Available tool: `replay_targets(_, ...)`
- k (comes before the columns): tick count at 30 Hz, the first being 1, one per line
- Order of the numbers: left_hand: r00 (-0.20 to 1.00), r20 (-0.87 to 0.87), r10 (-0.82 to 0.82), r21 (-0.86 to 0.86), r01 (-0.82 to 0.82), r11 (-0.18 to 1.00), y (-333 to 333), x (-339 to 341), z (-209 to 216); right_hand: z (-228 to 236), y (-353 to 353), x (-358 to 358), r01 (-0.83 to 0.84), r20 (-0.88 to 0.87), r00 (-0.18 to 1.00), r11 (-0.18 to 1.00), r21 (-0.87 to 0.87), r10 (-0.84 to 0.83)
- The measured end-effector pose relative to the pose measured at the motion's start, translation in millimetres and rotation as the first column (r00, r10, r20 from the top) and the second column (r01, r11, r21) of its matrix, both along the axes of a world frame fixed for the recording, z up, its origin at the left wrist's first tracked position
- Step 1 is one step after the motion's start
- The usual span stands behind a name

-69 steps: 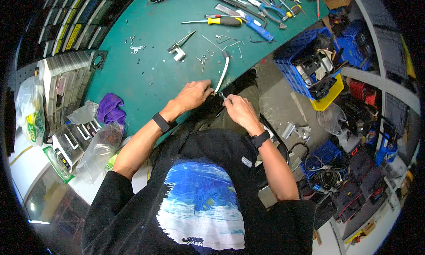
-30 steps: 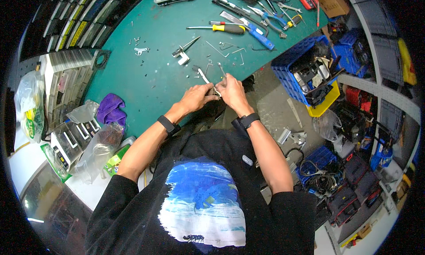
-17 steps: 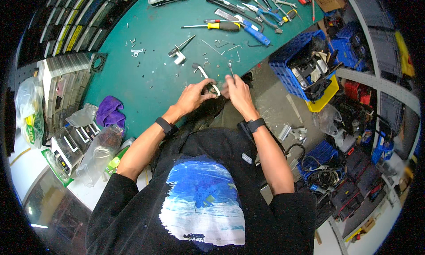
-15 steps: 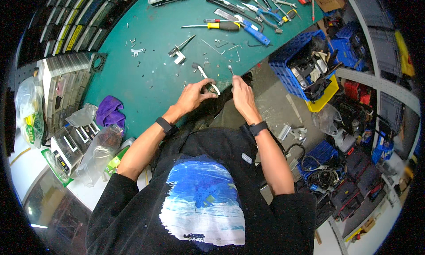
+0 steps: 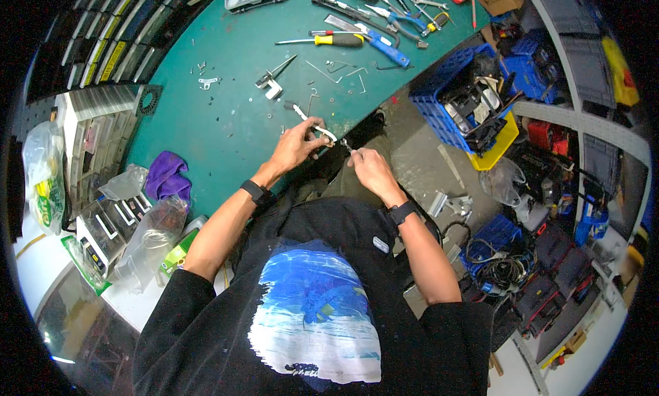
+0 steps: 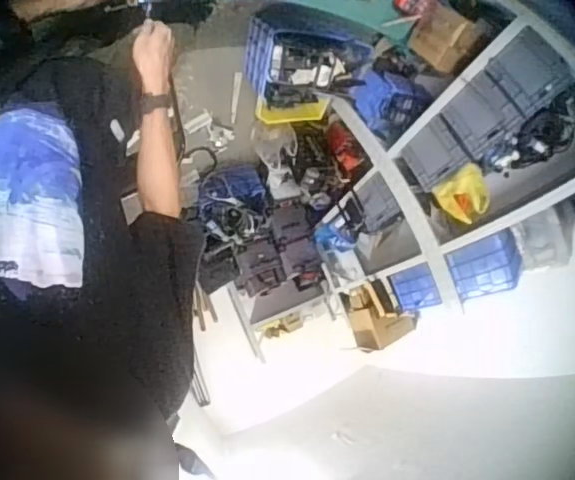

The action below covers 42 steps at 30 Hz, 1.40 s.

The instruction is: Assembling and adjusting small mechanical and plastic components using pliers and a wrench on a workbench and lap.

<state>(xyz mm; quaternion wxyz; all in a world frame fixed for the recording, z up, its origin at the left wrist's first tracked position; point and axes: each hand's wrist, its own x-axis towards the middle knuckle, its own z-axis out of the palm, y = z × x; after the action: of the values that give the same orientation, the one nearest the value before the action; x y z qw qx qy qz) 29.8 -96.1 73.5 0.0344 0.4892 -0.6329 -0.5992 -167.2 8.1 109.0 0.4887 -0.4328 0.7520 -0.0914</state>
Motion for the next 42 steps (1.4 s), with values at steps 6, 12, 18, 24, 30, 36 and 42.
replay_targets(6, 0.996, -0.044, 0.072, 0.039, -0.070, 0.997, 2.6, 0.0, -1.7, -0.2, -7.9, 10.9, -0.037, -0.019, 0.999, 0.999, 0.021, 0.038)
replay_targets(12, 0.989, -0.074, 0.127, -0.023, -0.129, 0.991, 6.0, 0.0, -6.6, 1.8, -15.1, 11.1, -0.090, -0.056, 0.994, 0.996, 0.012, 0.091)
replay_targets(18, 0.986, -0.074, 0.152, -0.161, -0.162, 0.974, 8.6, -1.7, -6.5, 8.4, -27.5, 12.0, -0.140, -0.039, 0.989, 0.990, 0.026, 0.141)
replay_targets(24, 0.991, -0.066, 0.116, -0.117, -0.123, 0.985, 0.8, 0.6, -9.7, 1.5, -47.3, 9.4, -0.242, -0.148, 0.955, 0.964, 0.107, 0.256)
replay_targets(30, 0.997, -0.022, 0.078, -0.092, -0.079, 0.993, -5.3, -0.6, -6.1, 14.3, -90.7, 3.6, -0.339, -0.023, 0.930, 0.883, 0.326, 0.366)
replay_targets(36, 0.994, 0.017, 0.103, -0.097, -0.101, 0.990, -5.5, -0.2, -9.6, 5.1, -109.8, -6.8, -0.256, 0.164, 0.966, 0.819, 0.514, 0.199)
replay_targets(42, 0.996, 0.056, 0.070, -0.106, -0.064, 0.992, -8.6, -1.2, -5.1, -4.3, -91.2, -12.5, -0.298, 0.113, 0.954, 0.835, 0.462, 0.278)
